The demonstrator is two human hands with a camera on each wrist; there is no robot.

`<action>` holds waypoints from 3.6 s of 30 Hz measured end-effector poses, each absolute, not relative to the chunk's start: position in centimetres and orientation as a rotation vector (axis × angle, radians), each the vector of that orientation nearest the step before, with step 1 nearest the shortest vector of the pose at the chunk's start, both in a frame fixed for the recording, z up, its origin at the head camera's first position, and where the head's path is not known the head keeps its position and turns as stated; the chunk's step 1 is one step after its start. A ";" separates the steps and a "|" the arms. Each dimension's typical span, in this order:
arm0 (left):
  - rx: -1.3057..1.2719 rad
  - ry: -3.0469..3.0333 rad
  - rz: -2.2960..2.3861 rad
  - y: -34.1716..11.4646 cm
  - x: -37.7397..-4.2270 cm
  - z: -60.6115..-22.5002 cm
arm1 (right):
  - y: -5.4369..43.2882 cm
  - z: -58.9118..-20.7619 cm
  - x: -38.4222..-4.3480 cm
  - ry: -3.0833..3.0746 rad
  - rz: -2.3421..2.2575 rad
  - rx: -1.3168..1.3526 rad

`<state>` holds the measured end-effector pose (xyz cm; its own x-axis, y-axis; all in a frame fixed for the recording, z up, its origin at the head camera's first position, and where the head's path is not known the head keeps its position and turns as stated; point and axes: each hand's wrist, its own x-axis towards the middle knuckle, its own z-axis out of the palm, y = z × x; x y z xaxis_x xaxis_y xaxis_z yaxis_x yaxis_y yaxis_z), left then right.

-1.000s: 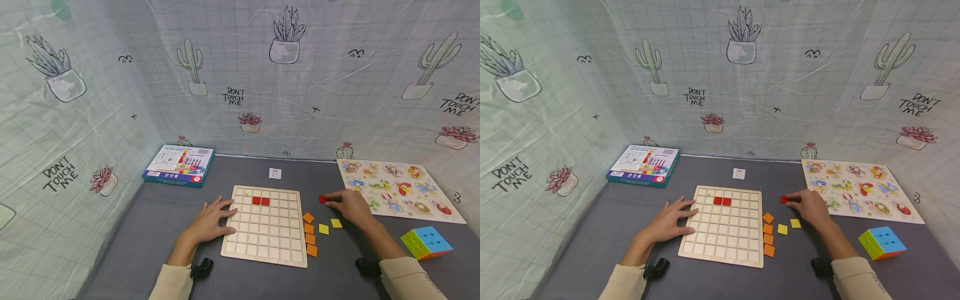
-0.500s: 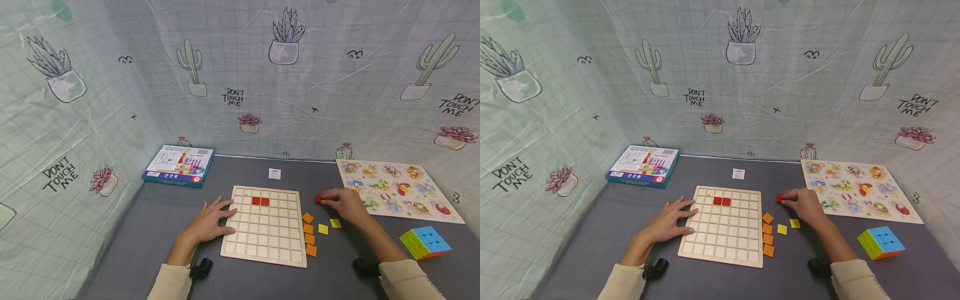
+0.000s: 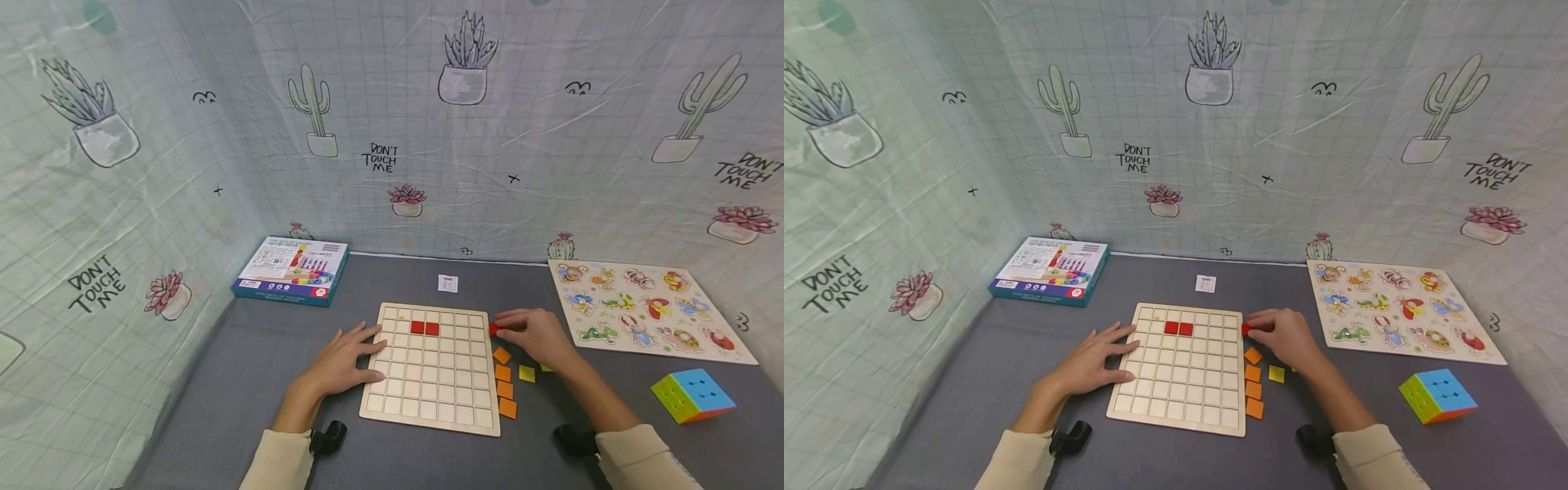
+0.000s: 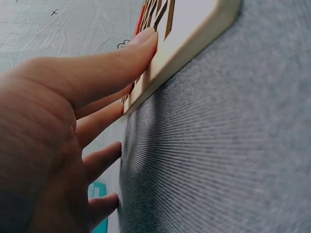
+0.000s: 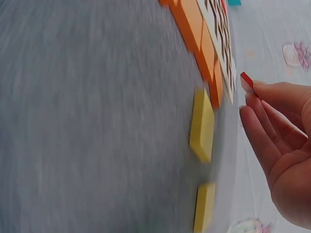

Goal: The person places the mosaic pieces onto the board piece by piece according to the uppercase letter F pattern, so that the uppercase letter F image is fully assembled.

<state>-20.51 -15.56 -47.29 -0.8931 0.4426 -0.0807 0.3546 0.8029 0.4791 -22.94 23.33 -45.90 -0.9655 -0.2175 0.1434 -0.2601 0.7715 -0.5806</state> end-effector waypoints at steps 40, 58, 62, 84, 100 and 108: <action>0.631 2.807 0.677 -15.4 -20.7 -47.2 | 14.8 -46.7 -24.3 -2.898 1.069 0.459; 0.632 2.809 0.691 -15.4 -20.7 -47.3 | 14.5 -46.6 -24.6 -2.917 1.038 0.431; 0.637 2.811 0.687 -15.5 -20.6 -47.2 | 14.5 -46.6 -24.5 -2.916 1.044 0.437; 0.637 2.807 0.675 -15.6 -20.6 -47.4 | 18.0 -45.8 -23.3 -2.859 1.038 0.668; 0.646 2.806 0.686 -15.6 -20.7 -47.4 | 25.1 -45.2 -21.0 -2.903 0.929 0.516; 0.639 2.803 0.692 -15.6 -20.8 -47.3 | 25.7 -46.5 -20.5 -2.967 0.898 0.547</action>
<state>-20.77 -15.58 -47.34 -0.8905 0.4490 -0.0740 0.3631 0.7990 0.4793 -20.53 25.73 -46.48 -0.9396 -0.3295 0.0932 -0.3258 0.7768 -0.5389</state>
